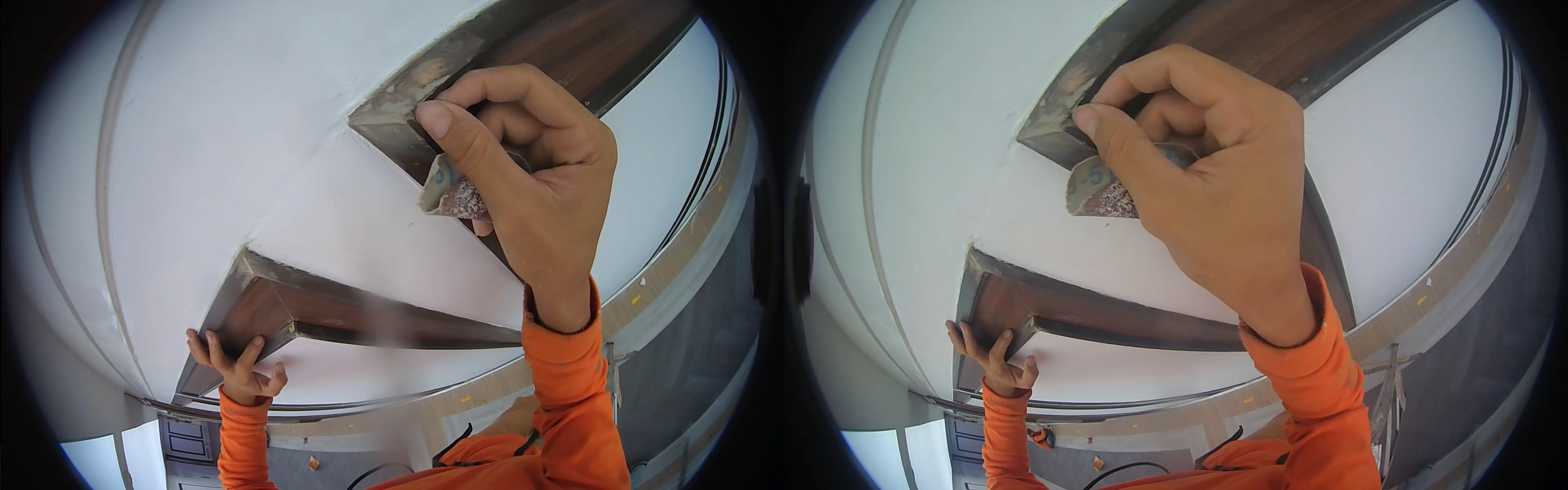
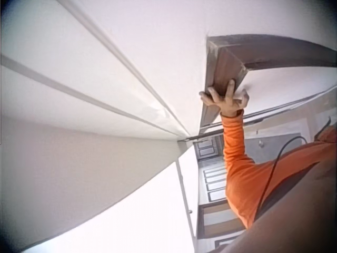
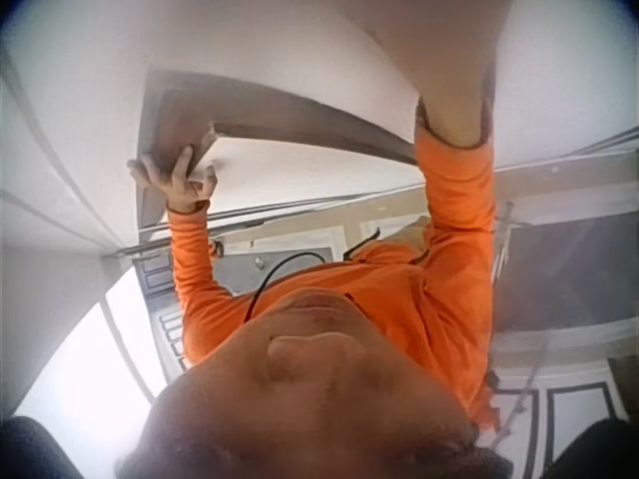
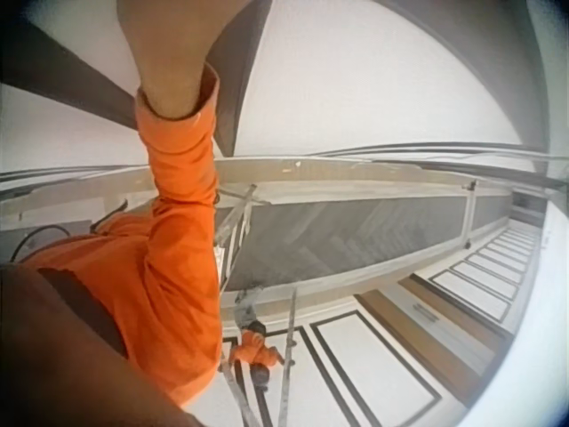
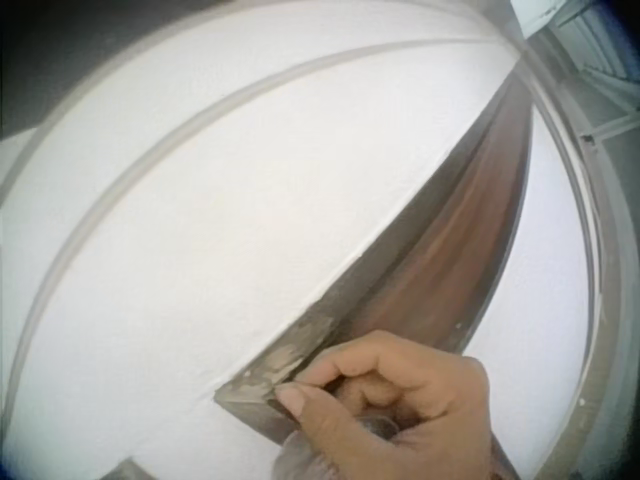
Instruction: The person sands the edges of a dark brown wooden ceiling feature using a sanding block. They work along the seams and corners of the triangular panels, smoothing the surface.
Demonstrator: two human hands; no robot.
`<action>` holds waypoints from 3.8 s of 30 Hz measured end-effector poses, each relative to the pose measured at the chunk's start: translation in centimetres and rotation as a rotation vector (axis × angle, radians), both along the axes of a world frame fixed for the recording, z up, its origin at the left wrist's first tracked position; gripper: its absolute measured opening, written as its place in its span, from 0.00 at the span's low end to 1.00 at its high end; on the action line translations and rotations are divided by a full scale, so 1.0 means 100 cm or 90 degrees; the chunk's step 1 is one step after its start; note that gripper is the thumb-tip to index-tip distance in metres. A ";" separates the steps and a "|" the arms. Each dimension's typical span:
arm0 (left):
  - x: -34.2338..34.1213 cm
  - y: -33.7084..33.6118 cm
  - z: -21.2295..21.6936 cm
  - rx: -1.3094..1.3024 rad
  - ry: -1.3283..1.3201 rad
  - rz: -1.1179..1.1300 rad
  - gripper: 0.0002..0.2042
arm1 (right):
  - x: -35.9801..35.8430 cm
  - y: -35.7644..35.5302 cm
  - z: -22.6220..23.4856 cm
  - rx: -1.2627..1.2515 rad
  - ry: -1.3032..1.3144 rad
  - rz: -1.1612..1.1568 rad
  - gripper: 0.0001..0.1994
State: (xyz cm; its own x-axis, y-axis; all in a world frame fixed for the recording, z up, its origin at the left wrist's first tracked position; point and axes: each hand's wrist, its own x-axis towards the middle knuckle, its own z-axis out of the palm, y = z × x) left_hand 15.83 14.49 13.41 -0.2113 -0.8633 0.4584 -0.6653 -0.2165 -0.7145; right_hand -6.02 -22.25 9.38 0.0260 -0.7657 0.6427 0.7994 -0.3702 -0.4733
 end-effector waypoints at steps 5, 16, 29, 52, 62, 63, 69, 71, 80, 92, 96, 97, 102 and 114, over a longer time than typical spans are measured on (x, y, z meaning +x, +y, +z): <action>0.007 0.005 -0.003 0.002 -0.005 -0.005 0.22 | 0.001 0.007 0.002 0.014 0.018 0.002 0.07; 0.011 0.004 -0.005 -0.028 0.003 -0.012 0.22 | -0.015 0.008 0.011 0.107 0.086 0.143 0.08; 0.008 0.000 -0.004 -0.023 -0.010 -0.012 0.22 | -0.024 0.006 0.017 0.104 0.146 0.160 0.08; 0.009 -0.001 -0.004 -0.020 -0.033 -0.017 0.21 | -0.016 0.015 0.017 0.088 0.138 0.016 0.03; 0.013 0.001 -0.004 -0.020 -0.038 -0.017 0.22 | -0.010 0.012 0.009 0.081 0.085 0.009 0.02; 0.013 0.001 -0.004 -0.020 -0.037 -0.015 0.22 | -0.010 0.011 0.007 0.075 0.086 0.017 0.02; 0.012 0.000 -0.006 -0.016 -0.031 -0.005 0.22 | -0.004 0.005 0.000 0.008 0.073 -0.056 0.04; 0.010 0.003 -0.003 -0.011 -0.031 0.004 0.22 | 0.000 0.005 -0.001 -0.026 0.069 -0.108 0.05; 0.006 0.002 -0.004 0.003 -0.037 0.024 0.25 | -0.004 -0.021 -0.002 -0.315 0.105 -0.494 0.07; 0.007 0.012 -0.005 -0.002 -0.027 0.030 0.27 | -0.010 -0.042 0.005 -0.509 0.151 -0.570 0.10; 0.010 0.011 -0.006 -0.007 -0.008 0.021 0.28 | -0.014 -0.036 0.009 -0.488 0.159 -0.540 0.11; 0.011 0.013 -0.007 -0.010 -0.006 0.021 0.28 | -0.014 -0.036 0.010 -0.493 0.160 -0.523 0.11; 0.012 0.016 -0.007 -0.016 -0.005 0.026 0.28 | -0.015 -0.034 0.013 -0.506 0.182 -0.474 0.12; 0.010 0.020 -0.008 -0.022 0.002 0.043 0.28 | -0.017 -0.040 0.010 -0.516 0.191 -0.485 0.12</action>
